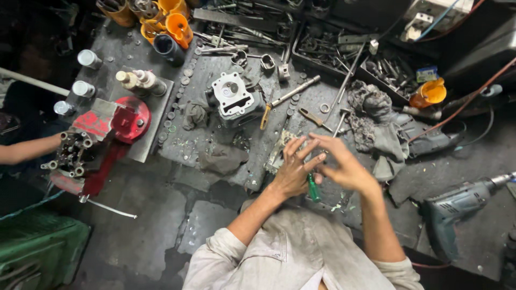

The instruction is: The person uses a screwdriver to scrape and clean the inner surface of a metal engine cylinder block. They rotate the cylinder to access different areas and continue scraping the interior walls.

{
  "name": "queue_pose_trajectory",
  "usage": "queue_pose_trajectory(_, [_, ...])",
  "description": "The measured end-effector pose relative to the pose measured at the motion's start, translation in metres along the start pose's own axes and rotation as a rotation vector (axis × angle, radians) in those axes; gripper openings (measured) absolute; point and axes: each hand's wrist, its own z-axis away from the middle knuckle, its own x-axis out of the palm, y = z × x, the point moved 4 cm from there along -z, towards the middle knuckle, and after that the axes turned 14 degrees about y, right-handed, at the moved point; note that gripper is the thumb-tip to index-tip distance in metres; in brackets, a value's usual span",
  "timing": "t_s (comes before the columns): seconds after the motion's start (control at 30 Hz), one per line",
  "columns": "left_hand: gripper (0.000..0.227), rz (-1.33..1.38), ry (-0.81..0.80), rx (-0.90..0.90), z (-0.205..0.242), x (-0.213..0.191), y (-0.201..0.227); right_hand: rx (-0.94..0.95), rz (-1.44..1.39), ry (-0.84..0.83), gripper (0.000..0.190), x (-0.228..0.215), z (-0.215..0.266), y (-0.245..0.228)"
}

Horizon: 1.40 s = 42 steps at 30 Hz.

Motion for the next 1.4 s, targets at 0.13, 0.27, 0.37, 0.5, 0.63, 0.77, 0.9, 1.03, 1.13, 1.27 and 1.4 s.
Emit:
queue_pose_trajectory(0.13, [0.064, -0.03, -0.097, 0.024, -0.002, 0.002, 0.0, 0.066, 0.035, 0.125, 0.067, 0.03, 0.026, -0.002])
queue_pose_trajectory(0.27, [0.089, 0.065, -0.04, 0.02, -0.017, -0.01, 0.012, 0.063, 0.039, 0.274, 0.057, 0.035, 0.034, -0.001])
queue_pose_trajectory(0.37, [0.107, -0.109, -0.02, -0.108, -0.028, -0.018, 0.011, 0.139, 0.128, 0.523, 0.034, 0.012, 0.039, 0.004])
queue_pose_trajectory(0.5, [0.113, -0.418, 0.014, -0.394, -0.033, -0.021, -0.004, 0.31, -0.125, 0.721, 0.026, -0.02, 0.049, 0.013])
queue_pose_trajectory(0.63, [0.11, -0.392, -0.112, -0.576, -0.031, -0.012, -0.024, 0.541, -0.116, 0.833, 0.02, -0.026, 0.055, 0.022])
queue_pose_trajectory(0.77, [0.111, -0.316, -0.167, -0.526, -0.023, -0.014, -0.028, 0.41, -0.567, 0.882, 0.029, -0.018, 0.053, 0.009])
queue_pose_trajectory(0.9, [0.112, -0.263, -0.133, -0.48, -0.017, -0.02, -0.028, 0.026, -0.969, 0.828, 0.045, -0.016, 0.034, -0.027])
queue_pose_trajectory(1.03, [0.127, -0.214, -0.116, -0.503, -0.021, -0.023, -0.035, -0.149, -0.908, 0.692, 0.045, -0.004, 0.005, -0.06])
queue_pose_trajectory(1.13, [0.135, -0.245, -0.239, -0.651, -0.02, -0.024, -0.043, -0.078, -0.481, 0.529, 0.048, 0.022, -0.013, -0.07])
queue_pose_trajectory(1.27, [0.131, -0.356, -0.186, -0.599, -0.02, -0.026, -0.04, 0.114, -0.874, 0.674, 0.046, 0.041, -0.018, -0.057])
queue_pose_trajectory(1.4, [0.125, -0.369, -0.179, -0.643, -0.011, -0.022, -0.038, 0.117, -0.992, 0.846, 0.046, 0.041, -0.01, -0.043])
